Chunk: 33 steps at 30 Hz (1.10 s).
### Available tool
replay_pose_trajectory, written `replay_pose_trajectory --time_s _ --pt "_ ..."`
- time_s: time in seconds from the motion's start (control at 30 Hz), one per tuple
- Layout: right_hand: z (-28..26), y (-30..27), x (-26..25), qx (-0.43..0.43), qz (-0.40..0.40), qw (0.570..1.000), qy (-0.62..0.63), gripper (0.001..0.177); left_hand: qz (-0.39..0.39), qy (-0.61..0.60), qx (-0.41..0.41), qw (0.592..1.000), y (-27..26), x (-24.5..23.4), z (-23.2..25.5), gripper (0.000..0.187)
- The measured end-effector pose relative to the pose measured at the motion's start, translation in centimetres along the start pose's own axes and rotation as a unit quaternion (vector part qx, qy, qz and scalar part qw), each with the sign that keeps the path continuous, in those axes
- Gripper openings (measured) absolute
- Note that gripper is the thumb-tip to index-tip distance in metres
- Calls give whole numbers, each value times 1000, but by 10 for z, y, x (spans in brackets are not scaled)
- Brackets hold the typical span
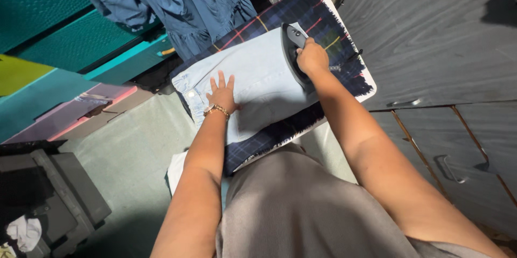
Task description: The person irons a pair of light-colored shorts on a plaid-covered ironing board, then folds and places them into a drawer. The person also handles a dark patterned garment, unfolding and laying it on the board before the clip ends.
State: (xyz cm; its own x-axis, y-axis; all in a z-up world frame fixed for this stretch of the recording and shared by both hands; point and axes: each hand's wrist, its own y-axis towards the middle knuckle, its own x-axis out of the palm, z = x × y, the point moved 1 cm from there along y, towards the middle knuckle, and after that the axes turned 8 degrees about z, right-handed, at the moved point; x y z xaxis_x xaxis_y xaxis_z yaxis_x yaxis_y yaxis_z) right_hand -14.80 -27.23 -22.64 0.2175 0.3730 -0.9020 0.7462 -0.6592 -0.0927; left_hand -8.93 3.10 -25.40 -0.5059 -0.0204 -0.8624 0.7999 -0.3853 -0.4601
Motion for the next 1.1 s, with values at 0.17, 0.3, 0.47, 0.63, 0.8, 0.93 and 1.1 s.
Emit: replay_pose_trajectory --time_s 0.17,0.3,0.47,0.63,0.8,0.93,1.1 --pt "30 -21 -15 3 3 1000 -9 36 0 0 11 1000 -12 7 -2 127" --pt "47 -27 -23 -3 9 1000 -21 41 61 32 39 997 -23 18 -2 112" --pt "51 -23 -25 -77 -67 993 -65 46 326 56 268 905 -61 59 16 42" --pt "28 -26 -26 -191 -182 964 -38 52 204 13 276 939 -87 93 40 35" --pt "4 -52 -31 -200 -196 954 -106 50 204 10 264 943 -95 103 45 13" --pt "-3 -55 -37 -233 -159 948 -148 52 241 -41 266 933 -107 99 44 5" --pt "17 -42 -36 -253 -183 945 -98 57 242 -72 248 935 -129 91 55 8"
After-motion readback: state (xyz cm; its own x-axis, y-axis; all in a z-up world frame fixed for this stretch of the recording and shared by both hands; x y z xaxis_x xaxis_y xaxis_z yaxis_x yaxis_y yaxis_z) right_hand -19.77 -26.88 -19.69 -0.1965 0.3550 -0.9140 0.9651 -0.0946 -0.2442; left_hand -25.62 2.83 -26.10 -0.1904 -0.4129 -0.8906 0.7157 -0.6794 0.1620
